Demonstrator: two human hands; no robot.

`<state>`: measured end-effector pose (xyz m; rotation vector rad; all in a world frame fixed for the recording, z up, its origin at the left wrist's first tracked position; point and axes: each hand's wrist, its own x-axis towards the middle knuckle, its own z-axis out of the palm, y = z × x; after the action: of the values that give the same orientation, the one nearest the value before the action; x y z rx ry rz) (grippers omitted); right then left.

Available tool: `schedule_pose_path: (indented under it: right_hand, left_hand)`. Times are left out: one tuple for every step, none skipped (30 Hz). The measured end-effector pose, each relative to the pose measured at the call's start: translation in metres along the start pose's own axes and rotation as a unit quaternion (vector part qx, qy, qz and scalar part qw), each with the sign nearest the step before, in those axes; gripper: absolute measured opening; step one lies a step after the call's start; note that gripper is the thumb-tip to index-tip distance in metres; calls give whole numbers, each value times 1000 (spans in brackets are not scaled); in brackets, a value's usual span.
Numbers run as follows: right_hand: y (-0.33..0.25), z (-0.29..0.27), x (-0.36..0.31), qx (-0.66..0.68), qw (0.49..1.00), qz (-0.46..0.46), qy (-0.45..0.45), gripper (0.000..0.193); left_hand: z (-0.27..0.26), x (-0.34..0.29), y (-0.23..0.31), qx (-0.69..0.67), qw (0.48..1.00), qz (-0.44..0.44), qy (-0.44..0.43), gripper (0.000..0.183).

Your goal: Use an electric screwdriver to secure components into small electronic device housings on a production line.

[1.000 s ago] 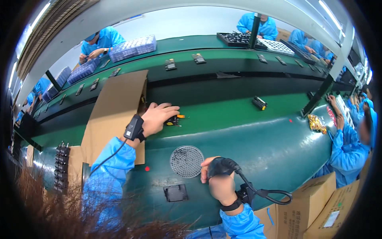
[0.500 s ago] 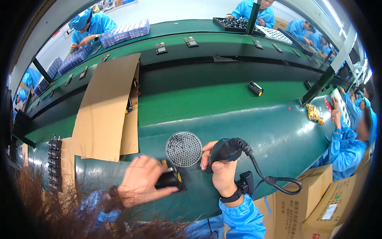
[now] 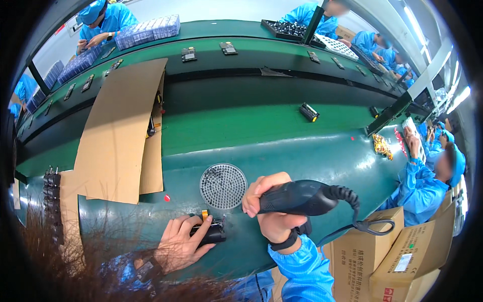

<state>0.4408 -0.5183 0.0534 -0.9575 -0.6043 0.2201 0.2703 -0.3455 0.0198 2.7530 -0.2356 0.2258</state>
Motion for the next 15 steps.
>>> schedule_pose_path:
  right_hand:
    - [7,-1,1,-10,1000,1,-8,97]
    - [12,-2,3,-16,1000,4,-9,97]
    - [16,-1,5,-34,999,-1,-2,94]
    - [20,-2,7,-50,999,-5,4,91]
    - [22,-3,7,-43,999,-4,10,90]
    - [22,-4,8,-47,999,0,7,90]
    - [22,-4,8,-52,999,3,13,89]
    - [22,-4,8,-57,998,5,19,89]
    - [23,-4,8,-59,998,7,17,89]
    - [24,-3,8,-63,998,7,18,89]
    - [26,-4,7,-68,997,6,20,88]
    - [26,-4,8,-68,997,7,19,88]
    - [28,-5,8,-65,998,12,20,88]
    - [29,-5,8,-61,998,17,21,88]
    - [30,-6,8,-60,998,18,20,88]
  left_hand:
    - [-1,0,1,-10,1000,-4,-14,69]
    - [-1,-1,2,-19,999,-9,-27,70]
    - [-3,-1,1,-25,999,-9,-24,70]
    - [-4,0,1,-32,999,-8,-21,70]
    - [-4,0,0,-39,999,-7,-17,70]
    - [-4,0,0,-44,999,-9,-14,70]
    - [-4,-2,-2,-46,999,-6,-19,69]
    - [-4,-2,-2,-47,999,-2,-24,69]
    - [-4,-3,-3,-49,999,-4,-22,69]
    - [-5,-3,-3,-49,999,1,-23,69]
    - [-6,-4,-3,-48,999,6,-25,68]
    - [-5,-4,-4,-48,999,6,-24,68]
    - [-4,-6,-5,-44,999,7,-26,69]
    - [-2,-7,-5,-39,999,9,-28,69]
    - [-2,-7,-5,-39,999,7,-27,69]
